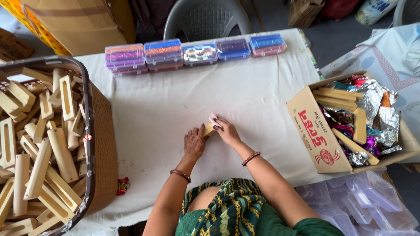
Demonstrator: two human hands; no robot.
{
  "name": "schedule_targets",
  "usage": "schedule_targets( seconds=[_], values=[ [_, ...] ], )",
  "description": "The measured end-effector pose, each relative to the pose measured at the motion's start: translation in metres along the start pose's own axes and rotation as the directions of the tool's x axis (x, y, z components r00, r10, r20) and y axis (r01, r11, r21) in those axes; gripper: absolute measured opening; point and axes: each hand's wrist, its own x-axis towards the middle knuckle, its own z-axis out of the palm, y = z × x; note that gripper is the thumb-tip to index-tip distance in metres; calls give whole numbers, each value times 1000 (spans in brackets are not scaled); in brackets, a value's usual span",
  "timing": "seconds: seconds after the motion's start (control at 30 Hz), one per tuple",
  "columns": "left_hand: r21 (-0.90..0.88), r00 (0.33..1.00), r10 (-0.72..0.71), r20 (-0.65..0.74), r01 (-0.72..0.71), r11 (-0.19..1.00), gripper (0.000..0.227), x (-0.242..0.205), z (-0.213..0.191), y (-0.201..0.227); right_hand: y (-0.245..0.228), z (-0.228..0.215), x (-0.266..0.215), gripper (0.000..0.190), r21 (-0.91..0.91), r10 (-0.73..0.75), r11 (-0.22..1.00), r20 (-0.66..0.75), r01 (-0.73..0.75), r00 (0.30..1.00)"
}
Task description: The person wraps individual wooden incense sticks in decorative foil, places the wrapped sticks into plastic containers, and organizes them within a workspace.
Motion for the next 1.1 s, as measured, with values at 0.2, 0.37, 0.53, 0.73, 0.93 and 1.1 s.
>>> schedule_targets(
  seconds=[0.2, 0.37, 0.53, 0.73, 0.93, 1.1],
  values=[
    [-903, 965, -148, 215, 254, 345, 54, 12, 10, -9, -24, 13, -20, 45, -84, -285, 958, -347, 273, 893],
    [-870, 904, 30, 427, 401, 287, 55, 5, -19, -2, -48, 7, -9, 55, -343, -600, 800, -465, 492, 651],
    [-933, 897, 259, 358, 333, 135, 56, 2, -10, -20, -111, -45, -13, 55, 458, 296, 864, -121, -211, 948],
    [-918, 930, 187, 316, 350, -188, 59, 14, -9, -13, -90, 1, -14, 63, -423, -583, 791, -301, 443, 755],
    [-824, 973, 188, 135, 216, -524, 63, 26, 9, -18, -108, 15, -56, 74, -508, -729, 538, 120, 673, 674],
    [-929, 944, 243, 222, 281, -241, 63, 5, -12, -18, -111, -21, -14, 57, -643, -531, 666, -51, 379, 846]
  ],
)
